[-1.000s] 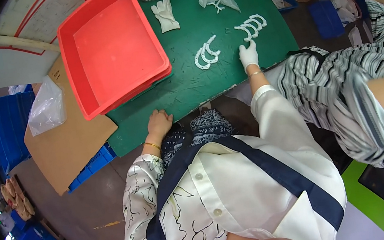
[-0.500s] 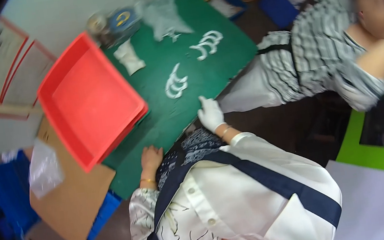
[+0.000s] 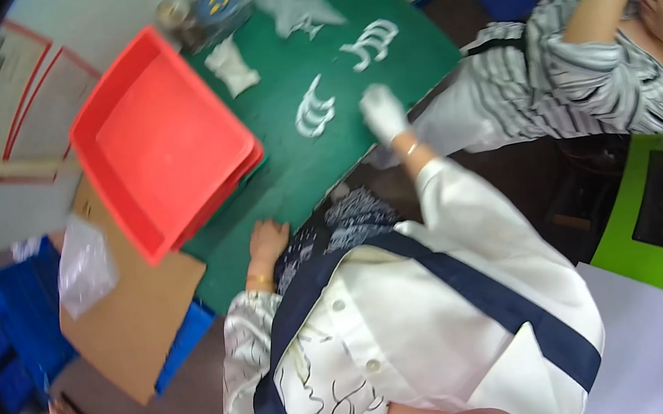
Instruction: The person arranges curved plastic pieces on a work table, walks over to a container of parts, and assembles pairs of curved plastic pieces together by hand.
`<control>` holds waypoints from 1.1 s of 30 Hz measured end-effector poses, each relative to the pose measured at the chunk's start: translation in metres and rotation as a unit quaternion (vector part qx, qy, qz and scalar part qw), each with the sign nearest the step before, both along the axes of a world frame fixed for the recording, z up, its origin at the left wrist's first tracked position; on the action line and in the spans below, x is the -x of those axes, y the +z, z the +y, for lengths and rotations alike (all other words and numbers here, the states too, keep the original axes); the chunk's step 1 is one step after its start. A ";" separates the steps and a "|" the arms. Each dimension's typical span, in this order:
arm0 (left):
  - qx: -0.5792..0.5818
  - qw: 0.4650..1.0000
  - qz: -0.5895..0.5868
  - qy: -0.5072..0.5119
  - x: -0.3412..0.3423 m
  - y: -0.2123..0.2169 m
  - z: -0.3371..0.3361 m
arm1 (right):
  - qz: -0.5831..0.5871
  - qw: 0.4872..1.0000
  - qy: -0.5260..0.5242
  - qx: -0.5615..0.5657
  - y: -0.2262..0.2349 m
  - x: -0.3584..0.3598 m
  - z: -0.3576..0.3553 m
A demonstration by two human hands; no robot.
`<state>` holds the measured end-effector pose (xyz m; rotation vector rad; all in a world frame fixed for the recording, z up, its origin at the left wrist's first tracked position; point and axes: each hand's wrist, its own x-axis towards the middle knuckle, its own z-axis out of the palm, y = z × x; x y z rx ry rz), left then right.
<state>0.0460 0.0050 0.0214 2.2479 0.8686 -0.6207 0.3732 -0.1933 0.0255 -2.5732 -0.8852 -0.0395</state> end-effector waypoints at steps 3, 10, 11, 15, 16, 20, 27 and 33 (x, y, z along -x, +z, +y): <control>0.017 1.000 0.001 0.006 -0.013 0.014 -0.001 | 0.195 0.951 -0.186 -0.154 -0.022 -0.069 -0.028; 0.011 0.999 0.022 0.039 0.000 0.014 -0.003 | 0.398 0.898 -0.108 -0.151 0.020 -0.034 -0.001; 0.006 0.999 0.019 0.031 -0.007 0.016 -0.003 | 0.303 0.902 -0.198 -0.234 -0.007 -0.056 -0.016; 0.008 0.998 0.035 0.050 0.003 0.012 -0.004 | 0.529 0.844 0.078 0.040 0.049 0.006 0.018; 0.009 0.998 0.036 0.049 0.001 0.014 -0.005 | 0.499 0.865 0.047 -0.015 0.043 0.003 0.014; 0.004 0.999 0.035 0.039 -0.008 0.015 -0.003 | 0.323 0.927 -0.102 -0.164 -0.005 -0.023 -0.005; -0.006 0.998 0.045 0.038 -0.005 0.016 -0.004 | 0.298 0.954 -0.031 0.014 0.030 0.041 0.024; -0.003 0.998 0.039 0.045 -0.009 0.017 -0.006 | 0.222 0.975 -0.030 0.011 0.014 0.057 0.053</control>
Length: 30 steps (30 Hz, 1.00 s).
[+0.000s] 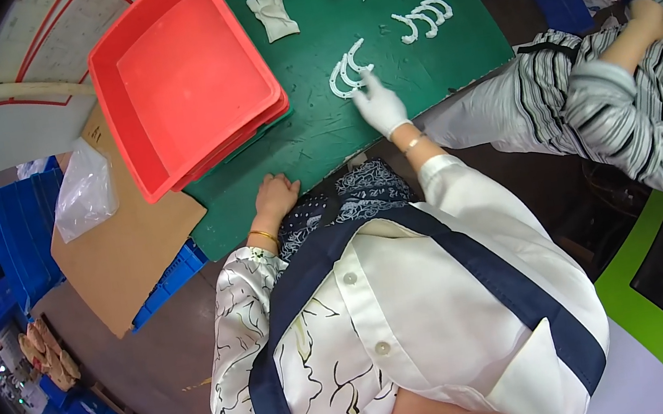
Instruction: The person arranges curved plastic pieces on a work table, walks over to a container of parts, and assembles pairs of curved plastic pieces together by hand.
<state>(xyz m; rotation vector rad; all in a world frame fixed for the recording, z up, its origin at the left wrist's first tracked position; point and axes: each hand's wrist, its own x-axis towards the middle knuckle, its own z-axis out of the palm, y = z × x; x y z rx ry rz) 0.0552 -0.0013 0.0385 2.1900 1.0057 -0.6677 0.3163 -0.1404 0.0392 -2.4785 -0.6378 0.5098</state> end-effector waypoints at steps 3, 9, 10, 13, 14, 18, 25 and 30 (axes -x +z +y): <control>0.008 1.000 -0.001 0.017 0.006 -0.003 0.000 | 0.169 0.955 0.085 -0.229 0.008 -0.006 0.021; 0.002 1.000 -0.017 0.022 0.010 -0.003 -0.001 | -0.040 0.982 -0.174 -0.052 -0.041 -0.121 -0.041; 0.003 1.000 -0.017 0.022 0.008 -0.004 0.000 | -0.040 0.985 -0.169 -0.018 -0.042 -0.136 -0.046; 0.003 1.000 -0.019 0.019 0.012 -0.005 0.000 | -0.075 0.939 -0.317 -0.110 -0.037 -0.178 -0.051; -0.001 1.000 -0.018 0.023 0.015 -0.005 -0.002 | -0.110 0.912 -0.385 -0.088 -0.036 -0.171 -0.047; -0.002 1.000 -0.013 0.025 0.008 -0.008 -0.002 | -0.064 0.977 -0.164 -0.119 -0.063 -0.111 -0.061; -0.015 0.999 -0.025 0.017 0.008 -0.008 -0.002 | 0.061 0.985 -0.120 -0.108 -0.031 0.001 -0.062; -0.009 1.000 -0.020 0.012 0.005 -0.003 0.000 | -0.011 0.994 -0.073 -0.083 -0.021 0.010 -0.044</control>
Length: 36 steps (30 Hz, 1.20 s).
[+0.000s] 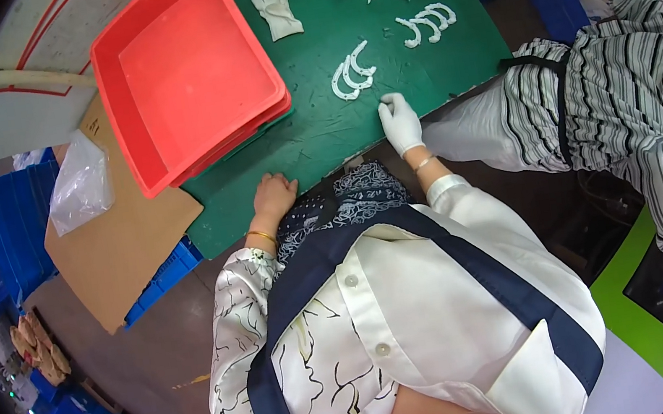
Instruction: The person arranges curved plastic pieces on a work table, walks over to a container of parts, and assembles pairs of curved plastic pieces together by hand.
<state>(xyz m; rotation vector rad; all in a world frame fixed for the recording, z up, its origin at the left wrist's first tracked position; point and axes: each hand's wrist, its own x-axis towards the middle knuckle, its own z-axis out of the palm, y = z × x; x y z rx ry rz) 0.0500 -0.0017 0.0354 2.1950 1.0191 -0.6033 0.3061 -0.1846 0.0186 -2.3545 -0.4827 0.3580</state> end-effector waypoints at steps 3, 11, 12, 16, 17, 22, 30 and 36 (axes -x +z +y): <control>-0.004 1.000 -0.008 0.003 0.001 -0.002 -0.001 | -0.026 0.999 0.028 0.021 0.010 -0.005 0.015; -0.016 0.999 -0.034 0.022 0.009 -0.006 -0.004 | -0.095 0.983 0.139 0.069 0.018 -0.020 0.030; -0.010 1.000 -0.024 0.017 0.008 -0.006 -0.004 | -0.094 0.983 0.140 0.069 0.016 -0.022 0.030; -0.008 0.999 -0.034 0.024 0.008 -0.003 -0.005 | -0.104 0.989 0.092 0.046 0.011 -0.025 0.031; -0.013 0.999 -0.035 0.023 0.007 -0.003 -0.005 | -0.089 0.992 0.077 0.043 0.011 -0.026 0.031; -0.026 0.996 -0.064 0.049 -0.016 0.000 -0.015 | -0.132 0.988 0.062 0.043 0.004 -0.038 0.028; 0.077 0.920 -0.321 0.209 -0.155 -0.034 -0.039 | -0.113 0.978 0.153 0.084 0.002 -0.075 0.055; 0.093 0.921 -0.284 0.250 -0.189 -0.031 -0.044 | -0.021 0.983 0.151 0.106 -0.002 -0.077 0.070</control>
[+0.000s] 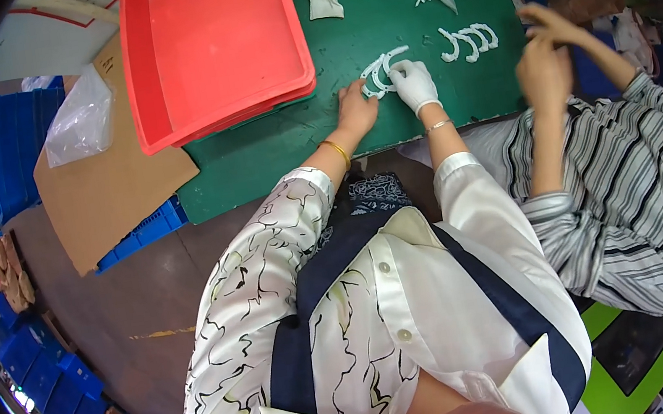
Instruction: The person arranges curved plastic pieces on a work table, walks over to a container of parts, and assembles pairs of curved plastic pieces together by hand.
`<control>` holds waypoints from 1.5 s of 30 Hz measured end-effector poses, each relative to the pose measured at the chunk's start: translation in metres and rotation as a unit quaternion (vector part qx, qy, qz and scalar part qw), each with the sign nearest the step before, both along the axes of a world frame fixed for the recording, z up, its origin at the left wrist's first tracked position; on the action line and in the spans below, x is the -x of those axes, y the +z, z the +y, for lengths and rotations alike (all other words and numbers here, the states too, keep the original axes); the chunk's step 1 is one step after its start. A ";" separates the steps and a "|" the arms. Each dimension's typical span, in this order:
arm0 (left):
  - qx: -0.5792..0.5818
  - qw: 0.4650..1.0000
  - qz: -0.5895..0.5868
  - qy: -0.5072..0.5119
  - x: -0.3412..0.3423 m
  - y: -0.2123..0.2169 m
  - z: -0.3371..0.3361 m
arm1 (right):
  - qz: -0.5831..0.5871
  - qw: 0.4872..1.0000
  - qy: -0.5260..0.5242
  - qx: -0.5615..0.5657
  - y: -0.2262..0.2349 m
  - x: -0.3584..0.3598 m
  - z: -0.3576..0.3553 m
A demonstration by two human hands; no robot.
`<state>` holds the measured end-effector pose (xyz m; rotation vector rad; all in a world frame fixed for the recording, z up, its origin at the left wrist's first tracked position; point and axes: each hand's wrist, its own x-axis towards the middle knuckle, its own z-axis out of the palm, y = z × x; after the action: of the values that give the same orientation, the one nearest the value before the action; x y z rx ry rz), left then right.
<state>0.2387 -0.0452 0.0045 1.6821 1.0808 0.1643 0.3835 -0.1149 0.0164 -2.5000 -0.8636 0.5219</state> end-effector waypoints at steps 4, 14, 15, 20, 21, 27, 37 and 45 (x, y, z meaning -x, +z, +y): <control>0.015 0.999 -0.011 0.042 -0.002 0.001 0.001 | 0.059 0.998 -0.010 -0.005 -0.007 -0.001 -0.006; -0.001 0.998 0.051 0.023 0.000 0.005 0.000 | 0.063 0.998 0.021 -0.007 -0.022 -0.005 -0.013; -0.014 0.998 0.051 0.020 0.002 0.005 0.001 | 0.135 0.991 0.008 -0.018 -0.025 -0.006 -0.014; -0.015 0.998 0.055 0.020 0.001 0.007 0.003 | 0.251 0.963 -0.056 -0.076 -0.035 0.001 -0.019; -0.015 0.998 0.057 0.017 0.001 0.007 0.004 | 0.248 0.965 -0.055 -0.070 -0.031 0.003 -0.018; 0.003 0.999 0.018 0.026 -0.003 0.000 -0.008 | 0.233 0.962 -0.094 -0.103 -0.012 0.023 -0.017; 0.399 0.878 -0.170 0.204 -0.032 0.001 -0.022 | 0.056 0.986 -0.096 -0.127 0.015 0.046 -0.021; 0.412 0.880 -0.142 0.188 -0.034 0.008 -0.004 | -0.038 0.992 0.022 -0.119 0.020 0.046 -0.019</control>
<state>0.2723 -0.0490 0.0125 0.6520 1.0333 0.1611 0.3379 -0.1343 0.0367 -2.3000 -0.9514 0.3192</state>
